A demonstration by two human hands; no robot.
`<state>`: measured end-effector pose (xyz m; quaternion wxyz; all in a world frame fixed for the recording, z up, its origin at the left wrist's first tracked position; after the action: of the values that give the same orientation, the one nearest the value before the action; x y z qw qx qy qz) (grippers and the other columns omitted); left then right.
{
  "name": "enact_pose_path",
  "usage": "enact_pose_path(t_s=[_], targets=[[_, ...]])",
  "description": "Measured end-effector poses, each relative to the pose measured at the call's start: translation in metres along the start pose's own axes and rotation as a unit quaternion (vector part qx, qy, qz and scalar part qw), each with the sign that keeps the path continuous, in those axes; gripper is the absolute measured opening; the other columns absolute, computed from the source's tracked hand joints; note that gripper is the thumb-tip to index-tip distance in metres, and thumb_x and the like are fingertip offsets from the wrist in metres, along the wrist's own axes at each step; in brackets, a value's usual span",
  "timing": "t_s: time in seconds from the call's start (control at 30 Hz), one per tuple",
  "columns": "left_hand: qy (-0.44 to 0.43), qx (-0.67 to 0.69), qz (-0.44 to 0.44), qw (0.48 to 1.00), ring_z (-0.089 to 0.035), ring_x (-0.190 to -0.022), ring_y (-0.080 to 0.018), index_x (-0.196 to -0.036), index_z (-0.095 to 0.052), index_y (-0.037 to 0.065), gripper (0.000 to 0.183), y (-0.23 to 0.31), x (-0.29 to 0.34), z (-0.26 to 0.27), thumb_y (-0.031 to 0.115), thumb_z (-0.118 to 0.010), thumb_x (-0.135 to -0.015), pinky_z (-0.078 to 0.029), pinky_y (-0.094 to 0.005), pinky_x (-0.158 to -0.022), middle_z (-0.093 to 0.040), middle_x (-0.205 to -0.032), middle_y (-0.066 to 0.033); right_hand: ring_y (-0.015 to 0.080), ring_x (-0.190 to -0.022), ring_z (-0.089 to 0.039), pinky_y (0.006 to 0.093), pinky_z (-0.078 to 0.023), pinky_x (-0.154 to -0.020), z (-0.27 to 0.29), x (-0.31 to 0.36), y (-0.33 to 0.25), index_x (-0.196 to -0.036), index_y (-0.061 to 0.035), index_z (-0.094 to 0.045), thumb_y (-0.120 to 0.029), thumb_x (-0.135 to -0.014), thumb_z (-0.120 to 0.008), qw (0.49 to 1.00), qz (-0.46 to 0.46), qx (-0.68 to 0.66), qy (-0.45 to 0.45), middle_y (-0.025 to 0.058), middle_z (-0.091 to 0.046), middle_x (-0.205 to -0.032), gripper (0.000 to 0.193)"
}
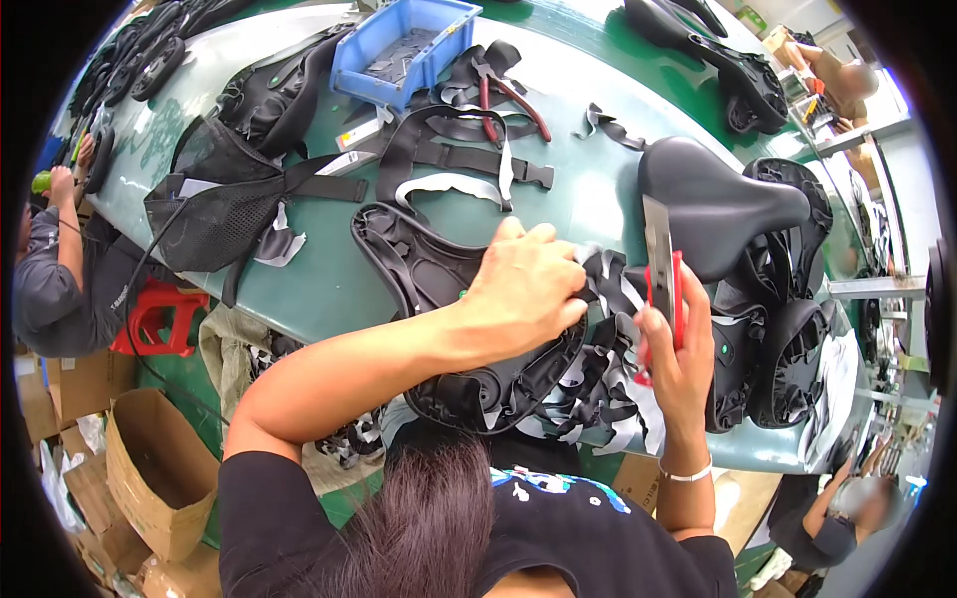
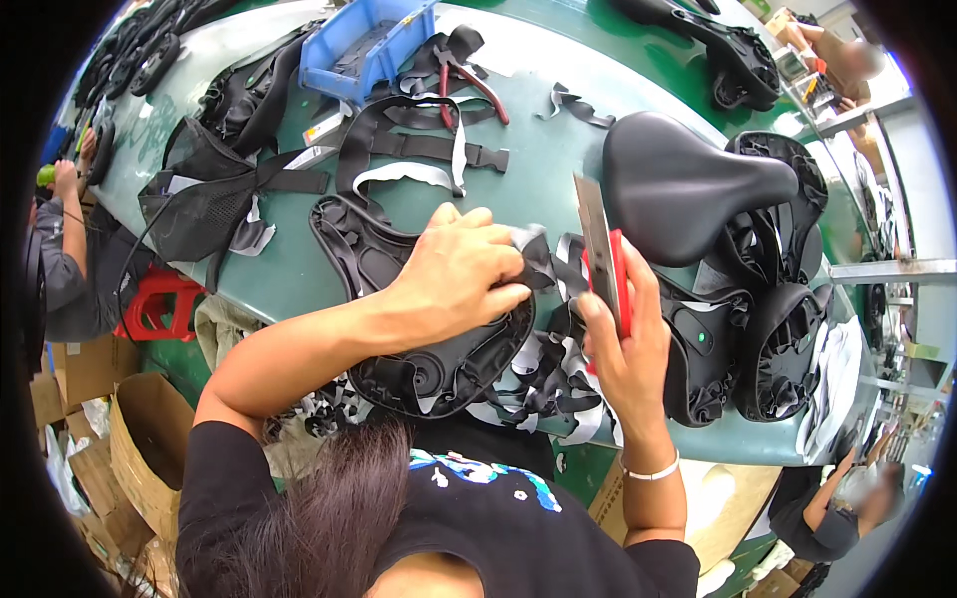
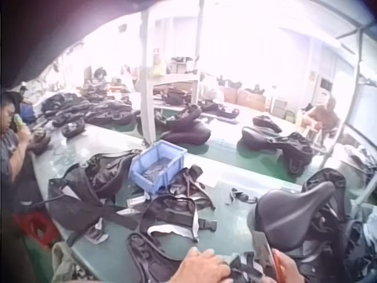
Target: The person uses a red utility knife to trim excess black fabric from the underside of bicycle seats. They hold the seat with one hand and carefully cut along the edges with the other, removing small strips of material. The person works on multiple seats, placing the trimmed pieces on the green workbench.
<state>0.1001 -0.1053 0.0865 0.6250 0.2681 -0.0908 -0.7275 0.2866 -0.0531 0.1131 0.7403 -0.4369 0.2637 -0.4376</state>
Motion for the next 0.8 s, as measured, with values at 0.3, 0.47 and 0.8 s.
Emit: enact_pose_path(t_s=[0.3, 0.47, 0.8], targets=[[0.011, 0.209, 0.037, 0.977, -0.045, -0.064, -0.0214, -0.058, -0.041, 0.005, 0.036, -0.021, 0.002, 0.005, 0.022, -0.068, -0.076, -0.032, -0.035, -0.069, -0.044, -0.058, -0.005, 0.0256, -0.067, -0.068, 0.0282, -0.051, -0.061, 0.014, 0.025, 0.014, -0.124, -0.0055, -0.059, -0.007, -0.081, -0.069, 0.968, 0.157, 0.176, -0.089, 0.0162, -0.068, -0.105, 0.044], [-0.003, 0.21, 0.041, 0.977, -0.043, -0.062, -0.0198, -0.057, -0.039, 0.004, 0.038, -0.022, 0.003, 0.009, 0.021, -0.069, -0.075, -0.033, -0.0339, -0.065, -0.042, -0.055, -0.0046, 0.0259, -0.076, -0.069, 0.0287, -0.052, -0.062, 0.021, 0.025, 0.015, -0.123, -0.007, -0.061, -0.01, -0.079, -0.07, 0.978, 0.132, 0.141, -0.077, 0.0139, -0.067, -0.109, 0.045], [0.215, 0.697, 0.171, 0.663, -0.052, -0.067, -0.0144, -0.069, -0.063, 0.002, 0.021, -0.05, -0.005, 0.021, 0.019, -0.064, -0.081, -0.04, -0.0319, -0.068, -0.062, -0.068, -0.0046, 0.0241, -0.049, -0.053, 0.0351, -0.039, -0.046, -0.003, 0.057, -0.002, -0.134, -0.0152, -0.053, -0.017, -0.083, -0.067, 0.876, 0.137, 0.444, -0.13, 0.007, -0.052, -0.06, 0.053]])
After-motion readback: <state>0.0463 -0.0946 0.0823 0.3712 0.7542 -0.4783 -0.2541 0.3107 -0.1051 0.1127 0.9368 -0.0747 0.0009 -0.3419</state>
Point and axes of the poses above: each hand's wrist, its own x-axis away from the middle knuckle, its own z-axis out of the back of the hand, y = z × x, the point moved 2 cm from there along -x, towards the middle knuckle
